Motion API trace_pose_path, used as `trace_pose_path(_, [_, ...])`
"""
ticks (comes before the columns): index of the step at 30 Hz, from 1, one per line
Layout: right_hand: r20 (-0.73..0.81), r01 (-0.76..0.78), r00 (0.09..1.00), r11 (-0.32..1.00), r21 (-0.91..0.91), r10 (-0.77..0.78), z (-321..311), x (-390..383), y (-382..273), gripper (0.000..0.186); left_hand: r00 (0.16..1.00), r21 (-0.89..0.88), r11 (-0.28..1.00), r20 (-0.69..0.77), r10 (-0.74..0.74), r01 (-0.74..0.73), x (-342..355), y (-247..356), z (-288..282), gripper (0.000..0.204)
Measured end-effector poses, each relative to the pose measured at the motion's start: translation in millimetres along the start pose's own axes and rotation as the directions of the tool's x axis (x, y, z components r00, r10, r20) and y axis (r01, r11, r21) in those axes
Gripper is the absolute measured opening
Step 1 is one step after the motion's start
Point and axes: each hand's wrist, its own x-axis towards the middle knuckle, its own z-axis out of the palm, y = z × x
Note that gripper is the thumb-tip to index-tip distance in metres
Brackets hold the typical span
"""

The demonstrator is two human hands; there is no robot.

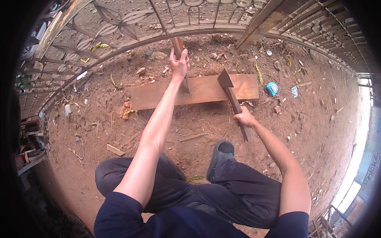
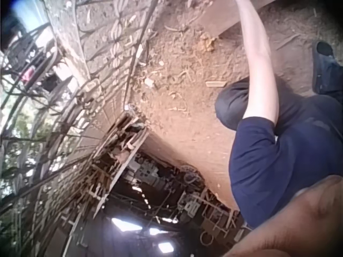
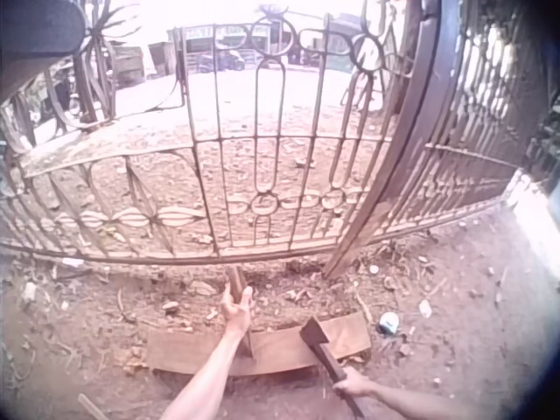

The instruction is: The person is chiseling a wooden board by striking a chisel with the head of a hand axe while sitting on the ground.

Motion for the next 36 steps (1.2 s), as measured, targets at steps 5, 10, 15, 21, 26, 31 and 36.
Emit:
trace_pose_path(5, [-0.025, -0.006, 1.0, 1.0, -0.007, 0.006, 1.0, -0.3, -0.2, 0.015, 0.99, 0.127, 0.982, 0.003, 0.14, -0.14, -6.8, 4.3, 6.2, 0.017])
trace_pose_path(10, [-0.004, 0.011, 1.0, 1.0, 0.002, -0.011, -2.2, 2.4, 5.5, 0.016, 0.985, 0.152, 0.974, 0.076, 0.155, -0.165, -18.3, 15.7, 9.3, 0.016])
trace_pose_path(15, [-0.024, 0.039, 0.999, 0.999, -0.014, -0.039, 3.0, -0.5, -1.8, 0.015, 0.975, 0.062, 0.978, 0.106, 0.193, -0.2, -25.3, 23.8, 1.3, 0.018])
trace_pose_path(21, [-0.042, 0.013, 0.999, 1.0, -0.006, -0.013, 7.1, -5.5, -7.3, 0.013, 0.974, 0.023, 0.978, 0.099, 0.202, -0.205, -37.2, 27.7, -0.4, 0.018])
trace_pose_path(26, [-0.069, 0.002, 0.998, 1.0, 0.021, -0.001, 15.2, -12.1, -16.4, 0.011, 0.985, -0.117, 0.988, 0.124, 0.118, -0.104, -45.6, 28.8, -3.2, 0.018])
trace_pose_path(31, [-0.043, 0.006, 0.999, 1.0, -0.004, -0.006, 8.1, -4.6, -3.8, 0.01, 0.977, -0.105, 0.976, 0.078, 0.2, -0.192, -59.8, 28.9, 9.4, 0.016])
trace_pose_path(36, [-0.028, 0.016, 0.999, 0.999, 0.037, -0.015, 13.1, -2.7, -2.3, 0.008, 0.987, -0.14, 0.977, -0.026, 0.161, -0.163, -69.5, 24.1, 5.0, 0.015])
